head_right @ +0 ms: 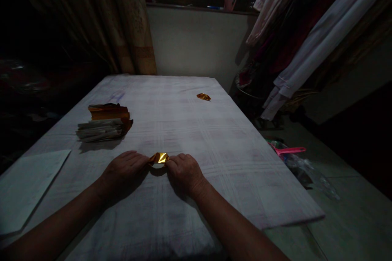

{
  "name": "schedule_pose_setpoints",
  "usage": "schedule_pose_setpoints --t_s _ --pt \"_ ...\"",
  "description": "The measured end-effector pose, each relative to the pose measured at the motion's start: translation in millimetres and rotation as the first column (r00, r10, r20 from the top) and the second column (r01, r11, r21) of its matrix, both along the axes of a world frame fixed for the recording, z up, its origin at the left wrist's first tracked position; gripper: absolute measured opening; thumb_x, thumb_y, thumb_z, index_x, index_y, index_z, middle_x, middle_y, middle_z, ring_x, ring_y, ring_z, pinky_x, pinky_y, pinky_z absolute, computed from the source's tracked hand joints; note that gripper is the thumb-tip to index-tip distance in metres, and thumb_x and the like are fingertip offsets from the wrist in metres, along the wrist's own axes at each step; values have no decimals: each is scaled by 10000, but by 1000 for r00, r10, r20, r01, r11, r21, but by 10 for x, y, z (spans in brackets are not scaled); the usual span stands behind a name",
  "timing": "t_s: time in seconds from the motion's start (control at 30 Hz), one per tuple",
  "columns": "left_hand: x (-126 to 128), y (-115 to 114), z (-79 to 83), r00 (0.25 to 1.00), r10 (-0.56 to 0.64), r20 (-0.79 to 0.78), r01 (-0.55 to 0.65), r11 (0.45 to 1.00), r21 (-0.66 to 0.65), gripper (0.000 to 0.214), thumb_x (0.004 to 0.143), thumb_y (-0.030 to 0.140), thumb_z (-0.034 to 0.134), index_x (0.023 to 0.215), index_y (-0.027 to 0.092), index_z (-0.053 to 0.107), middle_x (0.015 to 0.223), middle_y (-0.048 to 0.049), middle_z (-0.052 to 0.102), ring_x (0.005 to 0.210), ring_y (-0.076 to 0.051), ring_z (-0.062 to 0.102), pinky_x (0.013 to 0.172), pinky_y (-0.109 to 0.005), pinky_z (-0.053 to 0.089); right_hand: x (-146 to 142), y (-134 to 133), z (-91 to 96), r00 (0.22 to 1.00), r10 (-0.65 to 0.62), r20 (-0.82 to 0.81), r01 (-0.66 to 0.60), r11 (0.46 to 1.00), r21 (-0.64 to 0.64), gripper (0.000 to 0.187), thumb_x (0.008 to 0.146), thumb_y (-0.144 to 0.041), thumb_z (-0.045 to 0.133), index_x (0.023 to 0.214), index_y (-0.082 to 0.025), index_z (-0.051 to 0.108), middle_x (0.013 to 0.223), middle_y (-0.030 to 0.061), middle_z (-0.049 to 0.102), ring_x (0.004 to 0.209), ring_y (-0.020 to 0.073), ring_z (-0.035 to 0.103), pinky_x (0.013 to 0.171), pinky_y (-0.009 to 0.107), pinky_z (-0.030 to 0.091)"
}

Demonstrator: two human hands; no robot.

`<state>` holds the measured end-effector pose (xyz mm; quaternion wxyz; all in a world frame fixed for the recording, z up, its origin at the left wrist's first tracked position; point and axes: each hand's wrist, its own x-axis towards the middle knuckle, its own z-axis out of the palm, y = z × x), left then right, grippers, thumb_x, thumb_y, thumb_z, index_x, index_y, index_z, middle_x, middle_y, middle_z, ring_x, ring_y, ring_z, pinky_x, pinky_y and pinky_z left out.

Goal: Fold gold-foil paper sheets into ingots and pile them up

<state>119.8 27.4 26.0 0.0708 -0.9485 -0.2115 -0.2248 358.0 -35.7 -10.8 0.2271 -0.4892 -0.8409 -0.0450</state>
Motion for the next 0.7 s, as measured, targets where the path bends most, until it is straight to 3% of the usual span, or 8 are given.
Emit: schedule_pose_setpoints --t_s 0.1,0.4,0.57,0.7 --pt "-10 -4 -17 1000 -16 -18 17 1000 16 143 968 135 496 981 188 628 803 -34 693 687 -192 611 685 -366 512 -4 -12 -7 999 -32 -26 32 999 -9 131 950 -164 574 1020 -182 683 984 72 765 836 216 659 746 340 477" --pt "-10 -45 -104 999 38 8 -39 999 19 152 956 117 511 918 181 643 826 -54 682 735 -203 615 667 -342 494 -2 -29 53 989 -108 -102 103 993 -54 146 936 -180 586 955 -210 727 980 82 728 863 224 615 751 344 497" --pt "7 -42 -130 989 148 -2 -147 979 -141 175 987 224 534 868 186 657 801 -45 674 724 -200 599 666 -330 455 -22 -24 87 973 -189 -131 171 975 -142 116 923 -198 611 919 -212 726 938 73 707 855 221 604 743 330 472" --pt "62 -50 -39 969 232 -87 -248 916 -316 228 992 271 512 847 188 667 820 -46 676 752 -205 595 705 -340 438 -60 3 186 951 -291 -100 252 922 -294 124 936 -202 602 908 -200 722 927 70 695 884 211 606 785 318 453"
